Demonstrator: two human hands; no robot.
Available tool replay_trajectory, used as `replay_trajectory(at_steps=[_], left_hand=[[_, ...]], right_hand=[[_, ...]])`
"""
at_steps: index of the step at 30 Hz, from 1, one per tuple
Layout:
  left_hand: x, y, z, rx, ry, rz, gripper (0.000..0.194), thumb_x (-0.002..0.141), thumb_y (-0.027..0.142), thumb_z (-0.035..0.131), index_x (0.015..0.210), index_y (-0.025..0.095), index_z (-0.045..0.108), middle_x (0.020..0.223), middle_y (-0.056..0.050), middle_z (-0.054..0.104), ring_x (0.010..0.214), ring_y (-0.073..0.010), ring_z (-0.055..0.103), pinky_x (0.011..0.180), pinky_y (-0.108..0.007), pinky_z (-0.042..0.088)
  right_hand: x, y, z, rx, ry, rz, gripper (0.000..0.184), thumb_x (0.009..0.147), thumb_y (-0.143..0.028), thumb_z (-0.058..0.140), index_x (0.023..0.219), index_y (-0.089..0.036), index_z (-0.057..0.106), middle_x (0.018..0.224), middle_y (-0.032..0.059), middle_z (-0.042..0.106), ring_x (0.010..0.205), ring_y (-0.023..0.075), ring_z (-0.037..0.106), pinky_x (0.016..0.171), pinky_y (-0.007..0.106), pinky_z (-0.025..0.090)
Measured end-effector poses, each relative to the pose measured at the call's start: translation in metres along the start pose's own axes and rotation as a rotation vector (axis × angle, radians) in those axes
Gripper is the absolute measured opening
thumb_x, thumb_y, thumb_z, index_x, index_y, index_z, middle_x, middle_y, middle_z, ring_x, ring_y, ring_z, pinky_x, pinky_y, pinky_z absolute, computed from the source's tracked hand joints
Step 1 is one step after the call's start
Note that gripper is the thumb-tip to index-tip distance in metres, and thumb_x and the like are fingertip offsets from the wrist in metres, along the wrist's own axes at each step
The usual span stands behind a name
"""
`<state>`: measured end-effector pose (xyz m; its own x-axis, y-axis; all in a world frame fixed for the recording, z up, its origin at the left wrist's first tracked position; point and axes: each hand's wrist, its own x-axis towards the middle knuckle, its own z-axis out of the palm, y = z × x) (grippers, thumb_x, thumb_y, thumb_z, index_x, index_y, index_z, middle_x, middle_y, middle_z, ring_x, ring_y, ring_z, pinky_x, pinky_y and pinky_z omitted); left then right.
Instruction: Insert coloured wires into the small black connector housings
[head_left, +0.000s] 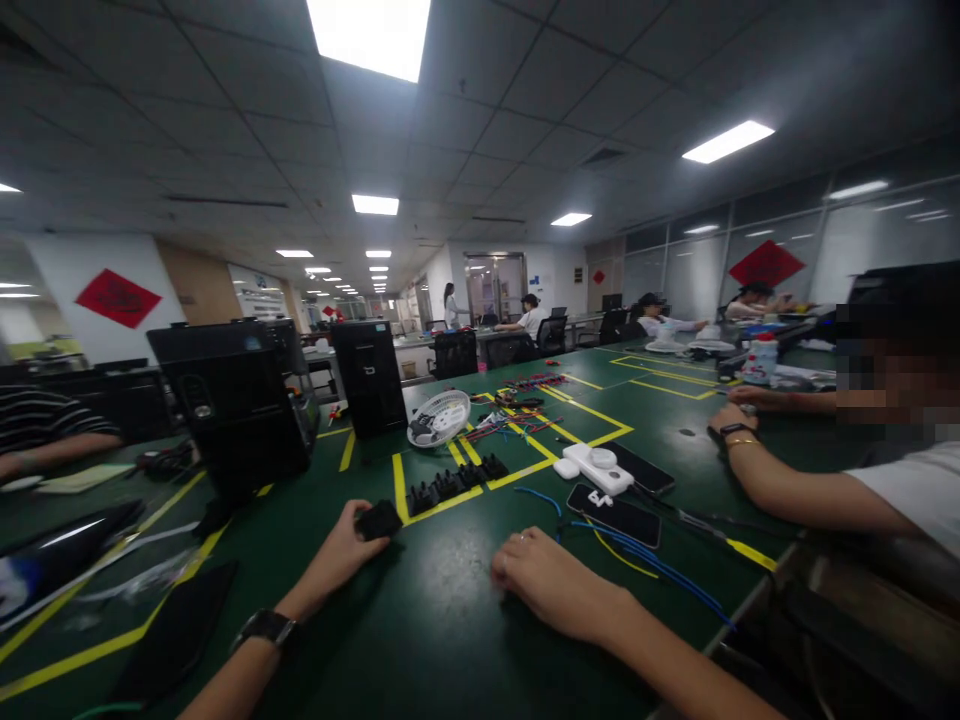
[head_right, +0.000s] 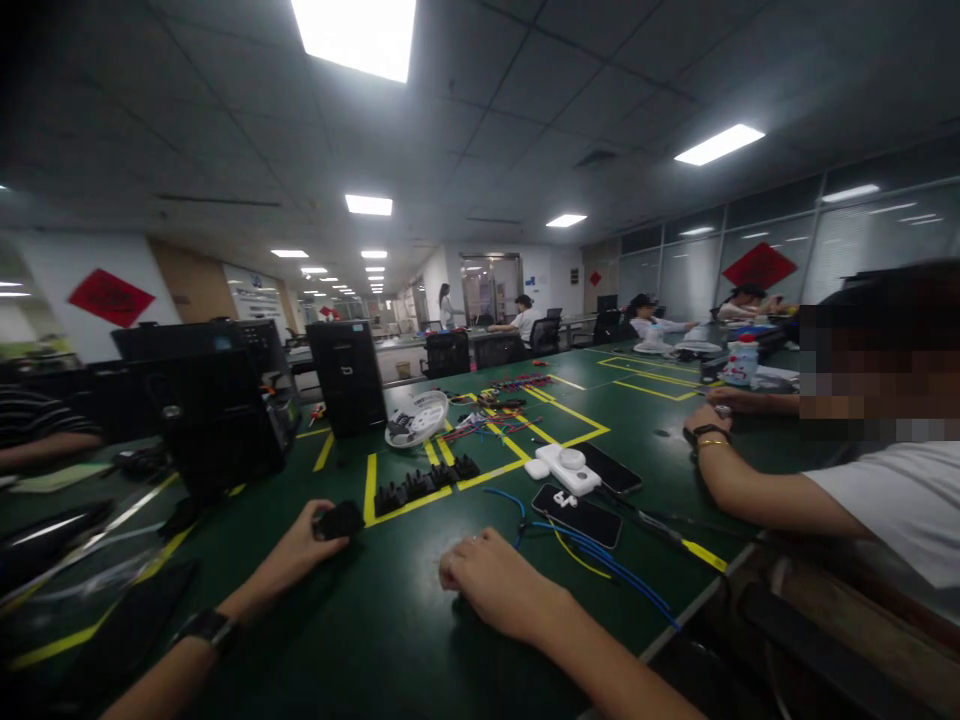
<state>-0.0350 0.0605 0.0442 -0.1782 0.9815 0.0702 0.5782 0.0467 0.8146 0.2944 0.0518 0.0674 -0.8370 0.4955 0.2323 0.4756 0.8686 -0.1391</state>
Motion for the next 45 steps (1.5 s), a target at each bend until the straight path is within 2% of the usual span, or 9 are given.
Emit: replay_trajectory(at_steps=[4, 7, 9, 12, 15, 21, 26, 34, 45], left_hand=[[-0.034, 0.002, 0.012, -0.384, 0.074, -0.021, 0.056, 0.066, 0.032, 0.07, 0.106, 0.023, 0.032, 0.101, -0.007, 0.062, 0.092, -0.0235, 0.064, 0.084, -0.038, 0.049], [-0.041, 0.0, 0.021, -0.659, 0.041, -0.011, 0.059, 0.067, 0.023, 0.072, 0.106, 0.025, 0.028, 0.114, -0.012, 0.06, 0.095, -0.0235, 0.065, 0.092, -0.043, 0.046], [-0.041, 0.0, 0.025, -0.77, -0.014, 0.012, 0.061, 0.067, 0.019, 0.072, 0.108, 0.025, 0.028, 0.119, -0.015, 0.058, 0.095, -0.0244, 0.066, 0.095, -0.046, 0.045], [-0.04, 0.003, 0.032, -0.822, -0.041, 0.049, 0.062, 0.067, 0.017, 0.074, 0.109, 0.025, 0.029, 0.12, -0.016, 0.057, 0.098, -0.0256, 0.065, 0.097, -0.048, 0.043], [-0.038, 0.006, 0.037, -0.806, -0.011, 0.078, 0.062, 0.067, 0.018, 0.074, 0.109, 0.025, 0.029, 0.12, -0.015, 0.057, 0.101, -0.0262, 0.064, 0.095, -0.047, 0.045], [-0.027, 0.007, 0.045, -0.751, 0.081, 0.095, 0.058, 0.069, 0.024, 0.073, 0.106, 0.027, 0.028, 0.122, -0.016, 0.053, 0.095, -0.0275, 0.066, 0.084, -0.049, 0.052], [-0.021, 0.005, 0.048, -0.932, 0.165, 0.035, 0.061, 0.065, 0.013, 0.074, 0.105, 0.028, 0.029, 0.122, -0.012, 0.054, 0.105, -0.0236, 0.062, 0.099, -0.045, 0.043], [-0.025, 0.012, 0.04, -1.36, 0.009, 0.034, 0.037, 0.074, 0.011, 0.048, 0.1, 0.028, 0.028, 0.118, -0.008, 0.059, 0.111, -0.0232, 0.059, 0.098, -0.048, 0.042], [-0.031, 0.02, 0.04, -1.375, -0.072, 0.131, 0.041, 0.068, 0.004, 0.052, 0.096, 0.027, 0.031, 0.122, -0.008, 0.06, 0.12, -0.0235, 0.053, 0.104, -0.046, 0.035]], right_hand=[[0.02, -0.014, -0.005, 0.046, -0.006, -0.034, 0.031, 0.081, -0.005, 0.048, 0.106, -0.021, 0.055, 0.106, 0.0056, 0.06, 0.101, 0.02, 0.053, 0.088, 0.032, 0.035], [0.007, -0.004, 0.0, 0.041, -0.059, 0.047, 0.036, 0.077, -0.002, 0.047, 0.106, -0.022, 0.056, 0.112, 0.0072, 0.057, 0.103, 0.0213, 0.051, 0.087, 0.032, 0.037], [-0.005, 0.007, 0.006, -0.001, -0.056, 0.107, 0.031, 0.082, -0.004, 0.043, 0.103, -0.022, 0.057, 0.112, 0.0072, 0.056, 0.101, 0.0208, 0.051, 0.085, 0.032, 0.038], [-0.012, 0.021, 0.017, -0.071, -0.005, 0.166, 0.021, 0.091, -0.012, 0.04, 0.098, -0.021, 0.058, 0.107, 0.0067, 0.057, 0.098, 0.0203, 0.051, 0.082, 0.032, 0.038], [0.003, 0.023, 0.026, -0.114, 0.023, 0.204, 0.018, 0.093, -0.017, 0.04, 0.091, -0.019, 0.057, 0.1, 0.0068, 0.059, 0.093, 0.02, 0.053, 0.079, 0.031, 0.037], [0.082, -0.006, 0.031, 0.026, 0.176, 0.25, 0.018, 0.096, -0.022, 0.034, 0.102, -0.017, 0.051, 0.088, 0.007, 0.065, 0.082, 0.0182, 0.061, 0.071, 0.026, 0.037], [0.128, -0.037, 0.037, 0.131, 0.329, 0.246, 0.018, 0.097, -0.026, 0.034, 0.101, -0.019, 0.05, 0.087, 0.0055, 0.067, 0.081, 0.0186, 0.065, 0.067, 0.024, 0.036], [0.117, -0.049, 0.055, 0.199, 0.313, 0.269, 0.02, 0.096, -0.028, 0.037, 0.097, -0.018, 0.055, 0.092, 0.0091, 0.068, 0.083, 0.0201, 0.065, 0.068, 0.025, 0.04], [0.12, -0.052, 0.065, 0.141, 0.309, 0.354, 0.023, 0.093, -0.03, 0.04, 0.091, -0.018, 0.059, 0.082, 0.0092, 0.069, 0.074, 0.0214, 0.065, 0.061, 0.026, 0.038]])
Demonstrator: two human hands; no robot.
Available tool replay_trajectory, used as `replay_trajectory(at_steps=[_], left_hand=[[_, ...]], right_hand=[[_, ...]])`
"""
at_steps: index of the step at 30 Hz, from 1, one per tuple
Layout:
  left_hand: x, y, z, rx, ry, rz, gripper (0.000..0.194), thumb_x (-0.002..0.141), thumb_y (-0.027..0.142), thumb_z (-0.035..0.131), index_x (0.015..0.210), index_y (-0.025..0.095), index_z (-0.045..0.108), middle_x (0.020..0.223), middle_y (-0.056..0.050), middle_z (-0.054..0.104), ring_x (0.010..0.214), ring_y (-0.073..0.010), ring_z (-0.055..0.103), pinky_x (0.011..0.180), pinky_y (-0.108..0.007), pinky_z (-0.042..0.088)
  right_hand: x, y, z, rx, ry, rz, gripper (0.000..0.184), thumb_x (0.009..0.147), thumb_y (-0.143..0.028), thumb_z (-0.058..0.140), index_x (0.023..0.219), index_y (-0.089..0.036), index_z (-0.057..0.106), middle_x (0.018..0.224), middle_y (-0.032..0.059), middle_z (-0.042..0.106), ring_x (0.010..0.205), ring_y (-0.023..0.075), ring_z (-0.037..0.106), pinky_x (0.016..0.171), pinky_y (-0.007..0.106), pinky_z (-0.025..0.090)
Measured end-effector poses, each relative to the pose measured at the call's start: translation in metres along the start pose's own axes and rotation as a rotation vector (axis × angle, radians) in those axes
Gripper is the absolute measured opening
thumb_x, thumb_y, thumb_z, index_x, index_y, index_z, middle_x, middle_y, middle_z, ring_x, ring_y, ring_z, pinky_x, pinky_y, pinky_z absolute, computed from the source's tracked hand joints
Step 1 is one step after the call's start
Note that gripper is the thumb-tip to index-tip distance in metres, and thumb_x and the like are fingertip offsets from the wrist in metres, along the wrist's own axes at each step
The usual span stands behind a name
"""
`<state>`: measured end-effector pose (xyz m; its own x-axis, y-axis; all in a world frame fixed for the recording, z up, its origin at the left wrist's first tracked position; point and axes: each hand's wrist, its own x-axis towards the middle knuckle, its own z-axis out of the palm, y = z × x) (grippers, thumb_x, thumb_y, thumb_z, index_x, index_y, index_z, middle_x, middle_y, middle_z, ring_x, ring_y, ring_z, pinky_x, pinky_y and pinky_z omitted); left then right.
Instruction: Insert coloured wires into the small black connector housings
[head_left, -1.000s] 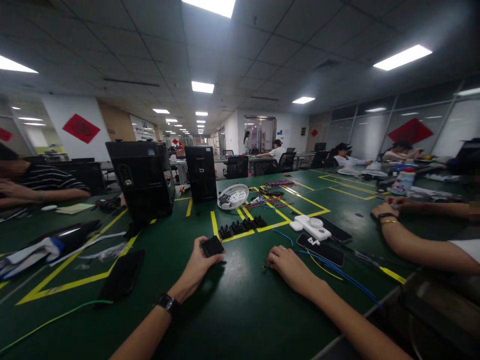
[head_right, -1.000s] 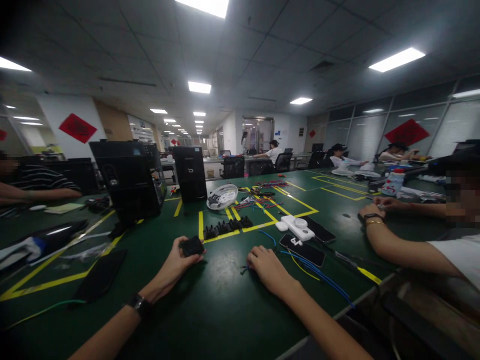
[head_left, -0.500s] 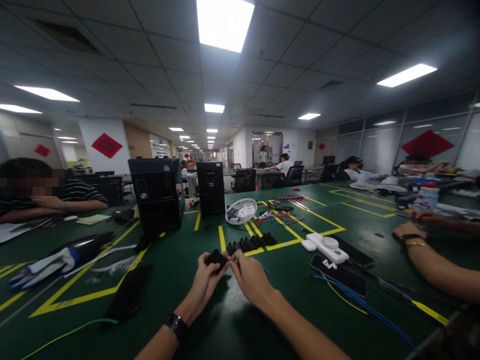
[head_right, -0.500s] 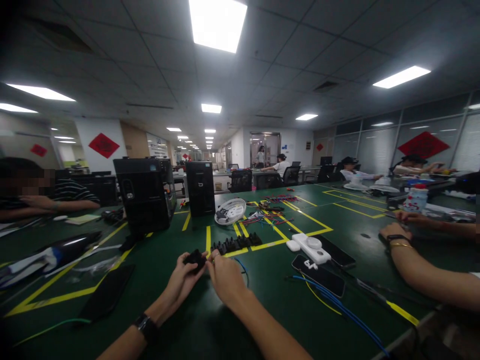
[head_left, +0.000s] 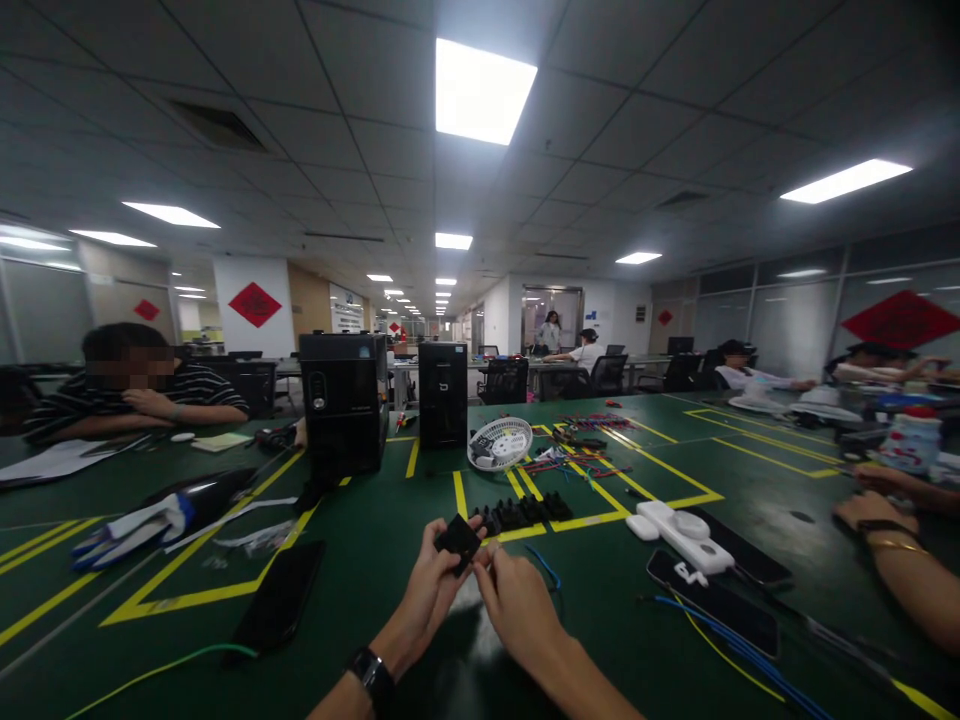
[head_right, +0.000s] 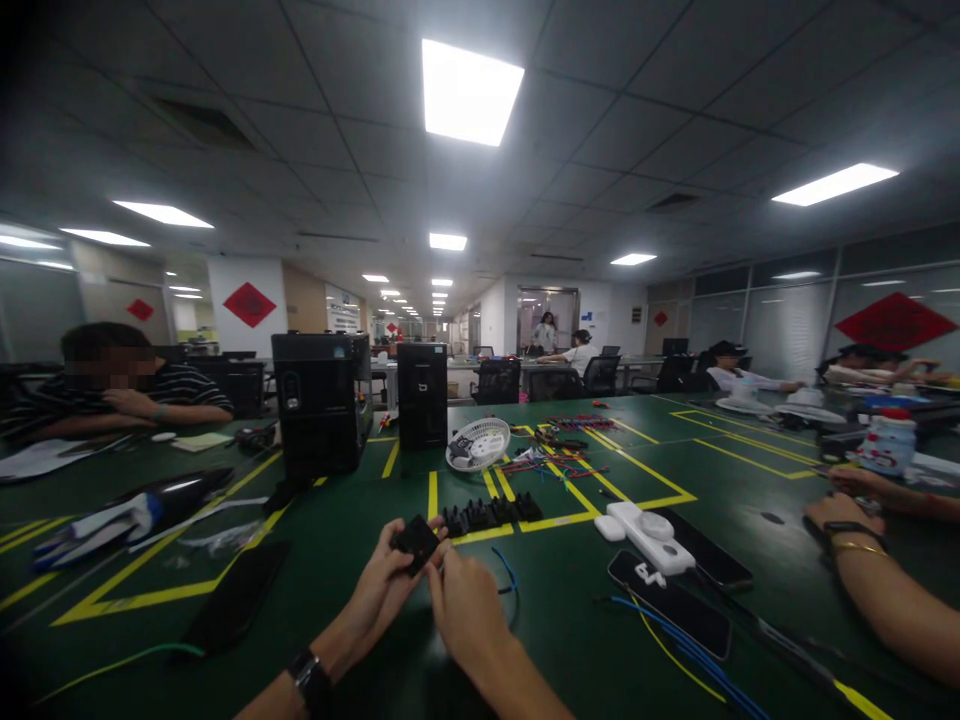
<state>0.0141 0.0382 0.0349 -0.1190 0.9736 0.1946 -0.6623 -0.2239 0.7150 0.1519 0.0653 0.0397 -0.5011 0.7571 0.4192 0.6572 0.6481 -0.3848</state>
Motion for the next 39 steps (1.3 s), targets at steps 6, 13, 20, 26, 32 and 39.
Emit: replay_trajectory(at_steps=[6, 13, 20, 26, 32, 39], left_hand=[[-0.006, -0.002, 0.0, 0.257, -0.027, 0.067, 0.042, 0.073, 0.01, 0.063, 0.098, 0.027, 0.033, 0.129, -0.009, 0.056, 0.121, -0.0221, 0.052, 0.108, -0.045, 0.03], [-0.004, -0.004, -0.006, 0.167, 0.074, 0.029, 0.042, 0.073, 0.012, 0.062, 0.101, 0.026, 0.034, 0.122, -0.008, 0.059, 0.113, -0.0232, 0.058, 0.105, -0.047, 0.035], [-0.004, -0.002, -0.008, 0.053, 0.107, 0.035, 0.038, 0.072, 0.009, 0.056, 0.099, 0.025, 0.036, 0.117, -0.007, 0.061, 0.11, -0.023, 0.06, 0.103, -0.05, 0.036], [-0.005, -0.006, -0.005, 0.048, 0.051, 0.006, 0.038, 0.071, 0.006, 0.054, 0.099, 0.026, 0.037, 0.118, -0.007, 0.062, 0.113, -0.0244, 0.058, 0.102, -0.05, 0.036], [-0.01, -0.004, 0.001, 0.179, 0.04, 0.06, 0.042, 0.073, 0.013, 0.064, 0.1, 0.027, 0.035, 0.124, -0.009, 0.06, 0.119, -0.0236, 0.054, 0.105, -0.047, 0.035], [-0.011, -0.008, 0.0, 0.446, 0.107, 0.117, 0.05, 0.072, 0.021, 0.068, 0.107, 0.026, 0.033, 0.123, -0.012, 0.06, 0.108, -0.0244, 0.061, 0.1, -0.045, 0.04]], right_hand=[[-0.004, 0.001, -0.001, 0.041, 0.013, -0.001, 0.02, 0.092, -0.028, 0.042, 0.091, -0.019, 0.06, 0.079, 0.0055, 0.068, 0.073, 0.0189, 0.065, 0.062, 0.025, 0.036], [-0.004, 0.002, -0.002, 0.075, 0.04, -0.004, 0.018, 0.092, -0.028, 0.044, 0.09, -0.021, 0.06, 0.077, 0.003, 0.069, 0.069, 0.0177, 0.064, 0.059, 0.024, 0.033], [-0.002, 0.004, -0.005, 0.074, 0.056, 0.02, 0.018, 0.092, -0.029, 0.044, 0.089, -0.019, 0.059, 0.074, 0.0034, 0.068, 0.065, 0.0166, 0.063, 0.058, 0.023, 0.034], [-0.003, 0.003, -0.003, 0.064, 0.038, 0.049, 0.02, 0.091, -0.03, 0.045, 0.089, -0.018, 0.061, 0.078, 0.0064, 0.068, 0.068, 0.018, 0.064, 0.061, 0.023, 0.038], [-0.004, 0.003, -0.002, 0.094, 0.013, 0.048, 0.02, 0.091, -0.03, 0.045, 0.09, -0.018, 0.061, 0.077, 0.0061, 0.069, 0.07, 0.0181, 0.065, 0.062, 0.023, 0.038], [-0.006, -0.001, -0.003, 0.134, -0.024, 0.035, 0.017, 0.089, -0.026, 0.047, 0.089, -0.019, 0.063, 0.078, 0.0041, 0.069, 0.07, 0.017, 0.064, 0.059, 0.023, 0.035]])
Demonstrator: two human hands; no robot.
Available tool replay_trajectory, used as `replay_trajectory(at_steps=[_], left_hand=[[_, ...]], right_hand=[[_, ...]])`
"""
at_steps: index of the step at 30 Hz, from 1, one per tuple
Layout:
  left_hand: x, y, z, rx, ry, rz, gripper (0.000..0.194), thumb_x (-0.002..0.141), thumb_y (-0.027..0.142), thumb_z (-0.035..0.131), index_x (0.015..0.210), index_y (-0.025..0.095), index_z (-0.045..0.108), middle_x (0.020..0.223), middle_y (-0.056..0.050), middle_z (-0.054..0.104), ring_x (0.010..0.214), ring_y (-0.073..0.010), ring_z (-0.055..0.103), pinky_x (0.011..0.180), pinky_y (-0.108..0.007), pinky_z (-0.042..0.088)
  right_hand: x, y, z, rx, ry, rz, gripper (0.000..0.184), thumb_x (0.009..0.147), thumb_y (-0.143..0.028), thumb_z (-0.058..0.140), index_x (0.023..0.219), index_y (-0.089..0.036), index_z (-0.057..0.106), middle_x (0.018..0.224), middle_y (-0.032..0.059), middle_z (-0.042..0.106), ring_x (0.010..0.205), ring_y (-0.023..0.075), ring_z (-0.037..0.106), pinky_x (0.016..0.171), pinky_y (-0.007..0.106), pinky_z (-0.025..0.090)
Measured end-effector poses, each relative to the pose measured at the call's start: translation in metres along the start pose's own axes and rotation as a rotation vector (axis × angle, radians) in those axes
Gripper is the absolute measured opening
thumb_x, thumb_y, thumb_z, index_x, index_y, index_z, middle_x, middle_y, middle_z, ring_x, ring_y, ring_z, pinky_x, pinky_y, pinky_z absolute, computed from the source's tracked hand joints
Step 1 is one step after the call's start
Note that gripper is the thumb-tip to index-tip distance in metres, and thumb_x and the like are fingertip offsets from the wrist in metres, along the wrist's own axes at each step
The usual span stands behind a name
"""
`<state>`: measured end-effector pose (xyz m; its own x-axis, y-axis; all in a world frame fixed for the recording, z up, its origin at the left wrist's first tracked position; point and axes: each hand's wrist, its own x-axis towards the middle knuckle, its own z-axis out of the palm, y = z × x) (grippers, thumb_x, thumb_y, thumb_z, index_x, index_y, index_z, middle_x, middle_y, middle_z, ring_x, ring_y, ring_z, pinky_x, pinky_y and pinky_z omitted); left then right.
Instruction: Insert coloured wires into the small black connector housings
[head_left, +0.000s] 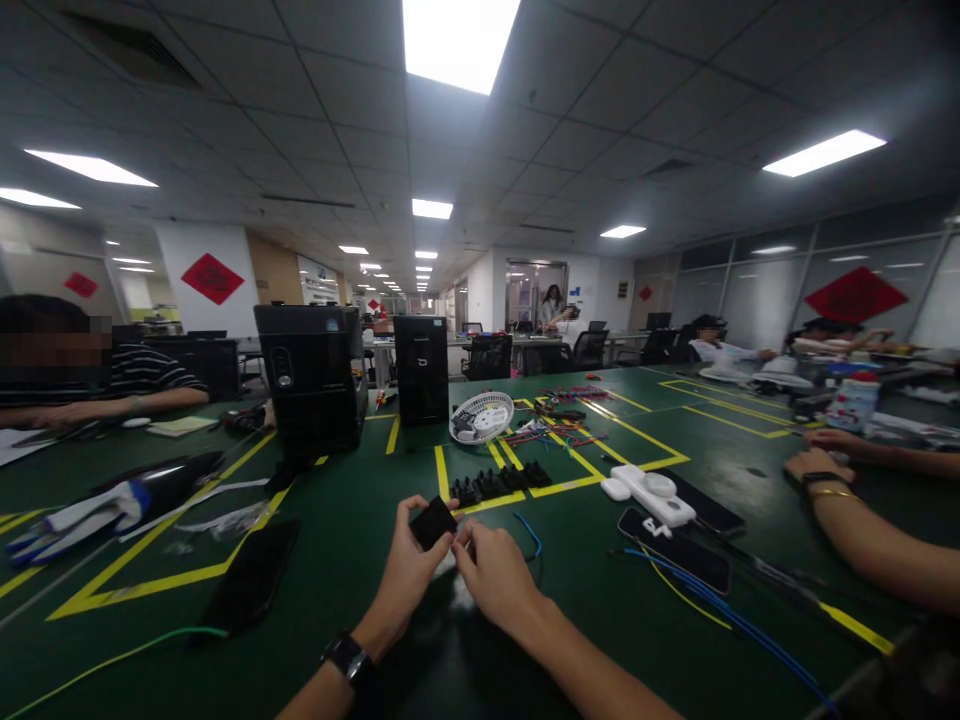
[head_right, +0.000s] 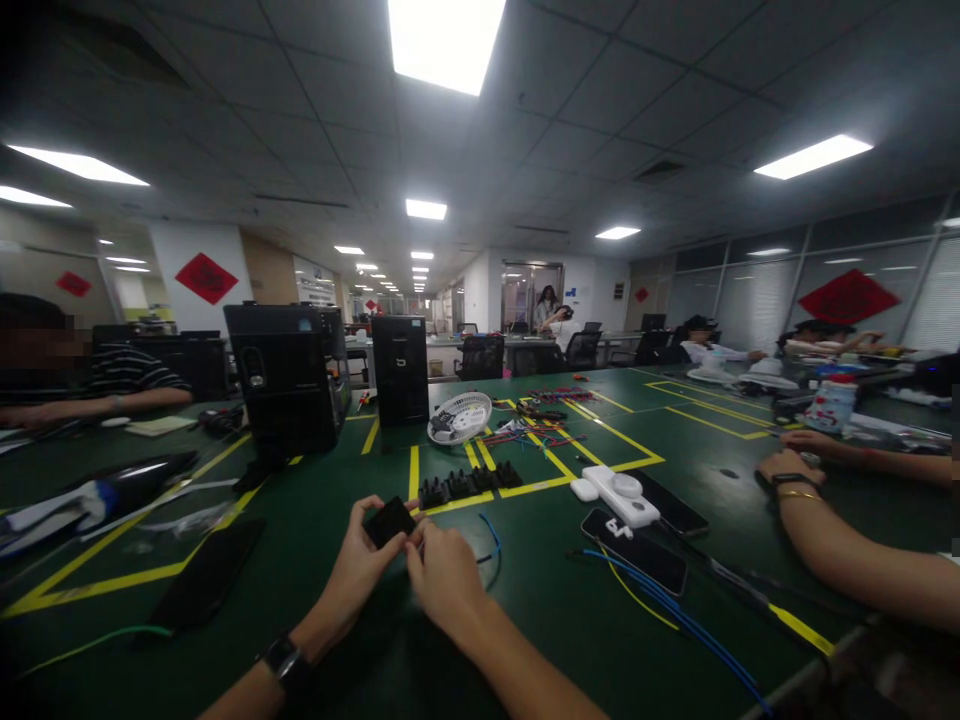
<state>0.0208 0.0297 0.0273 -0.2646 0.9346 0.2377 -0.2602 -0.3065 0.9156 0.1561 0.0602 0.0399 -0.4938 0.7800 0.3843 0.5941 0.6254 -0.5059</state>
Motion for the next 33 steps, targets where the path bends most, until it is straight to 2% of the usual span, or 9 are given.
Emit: replay_trajectory(at_steps=[6, 11, 20, 22, 24, 26, 28, 31, 33], left_hand=[[0.0, 0.002, -0.003, 0.023, 0.108, -0.015, 0.055, 0.072, 0.02, 0.067, 0.114, 0.027, 0.032, 0.117, -0.01, 0.063, 0.102, -0.0242, 0.065, 0.097, -0.045, 0.043], [0.001, 0.006, -0.006, -0.018, 0.161, -0.053, 0.066, 0.069, 0.021, 0.071, 0.119, 0.028, 0.03, 0.115, -0.01, 0.064, 0.095, -0.0246, 0.067, 0.091, -0.045, 0.048], [-0.001, 0.003, -0.006, -0.015, 0.255, -0.155, 0.082, 0.068, 0.011, 0.071, 0.134, 0.035, 0.027, 0.108, -0.007, 0.066, 0.085, -0.0215, 0.07, 0.079, -0.041, 0.055], [-0.002, 0.005, -0.005, -0.02, 0.226, -0.176, 0.081, 0.071, 0.017, 0.071, 0.136, 0.035, 0.027, 0.107, -0.007, 0.067, 0.085, -0.0207, 0.069, 0.079, -0.04, 0.056], [-0.002, 0.007, -0.005, -0.057, 0.232, -0.19, 0.064, 0.078, 0.031, 0.065, 0.135, 0.032, 0.034, 0.103, -0.006, 0.067, 0.086, -0.02, 0.068, 0.078, -0.038, 0.056], [-0.002, 0.007, -0.008, -0.088, 0.286, -0.192, 0.05, 0.083, 0.046, 0.054, 0.129, 0.026, 0.045, 0.096, -0.006, 0.068, 0.083, -0.0185, 0.068, 0.074, -0.033, 0.056], [-0.001, 0.005, -0.012, -0.079, 0.351, -0.196, 0.05, 0.084, 0.054, 0.047, 0.12, 0.02, 0.054, 0.087, -0.005, 0.067, 0.074, -0.0166, 0.067, 0.068, -0.028, 0.056], [0.002, 0.0, -0.019, -0.031, 0.395, -0.224, 0.052, 0.082, 0.057, 0.047, 0.111, 0.016, 0.059, 0.077, -0.004, 0.066, 0.064, -0.016, 0.064, 0.059, -0.026, 0.055], [0.003, -0.002, -0.02, -0.002, 0.407, -0.247, 0.049, 0.083, 0.055, 0.046, 0.107, 0.015, 0.061, 0.074, -0.004, 0.065, 0.063, -0.0168, 0.063, 0.057, -0.027, 0.055]], right_hand=[[-0.004, -0.006, -0.004, 0.025, -0.097, -0.051, 0.02, 0.089, -0.027, 0.047, 0.098, -0.02, 0.064, 0.087, 0.0035, 0.071, 0.077, 0.016, 0.065, 0.064, 0.022, 0.038], [-0.005, -0.007, -0.006, -0.121, -0.157, -0.083, 0.034, 0.093, -0.034, 0.039, 0.086, -0.02, 0.069, 0.082, 0.0056, 0.072, 0.077, 0.0187, 0.067, 0.064, 0.024, 0.041], [-0.006, -0.004, -0.004, -0.284, -0.093, -0.167, 0.036, 0.093, -0.036, 0.037, 0.089, -0.019, 0.068, 0.081, 0.0082, 0.073, 0.07, 0.0219, 0.068, 0.063, 0.028, 0.047], [-0.006, -0.004, -0.009, -0.269, -0.071, -0.188, 0.035, 0.093, -0.034, 0.036, 0.091, -0.019, 0.068, 0.082, 0.0083, 0.073, 0.072, 0.0216, 0.068, 0.065, 0.028, 0.048], [-0.006, -0.005, -0.013, -0.238, -0.05, -0.206, 0.035, 0.094, -0.033, 0.035, 0.093, -0.019, 0.067, 0.084, 0.0074, 0.073, 0.074, 0.0211, 0.068, 0.066, 0.028, 0.048], [-0.009, -0.006, -0.013, -0.222, -0.057, -0.223, 0.034, 0.094, -0.034, 0.035, 0.095, -0.02, 0.066, 0.085, 0.0063, 0.073, 0.075, 0.021, 0.068, 0.065, 0.027, 0.048], [-0.013, -0.006, -0.009, -0.237, -0.096, -0.256, 0.032, 0.092, -0.037, 0.039, 0.098, -0.02, 0.065, 0.085, 0.0064, 0.073, 0.074, 0.0219, 0.068, 0.063, 0.027, 0.048], [-0.015, -0.007, -0.009, -0.282, -0.152, -0.31, 0.032, 0.091, -0.039, 0.042, 0.103, -0.02, 0.064, 0.084, 0.0074, 0.072, 0.072, 0.0225, 0.068, 0.061, 0.028, 0.049], [-0.008, -0.012, -0.016, -0.301, -0.163, -0.317, 0.031, 0.092, -0.037, 0.04, 0.1, -0.02, 0.065, 0.084, 0.0073, 0.073, 0.072, 0.022, 0.068, 0.061, 0.028, 0.049]])
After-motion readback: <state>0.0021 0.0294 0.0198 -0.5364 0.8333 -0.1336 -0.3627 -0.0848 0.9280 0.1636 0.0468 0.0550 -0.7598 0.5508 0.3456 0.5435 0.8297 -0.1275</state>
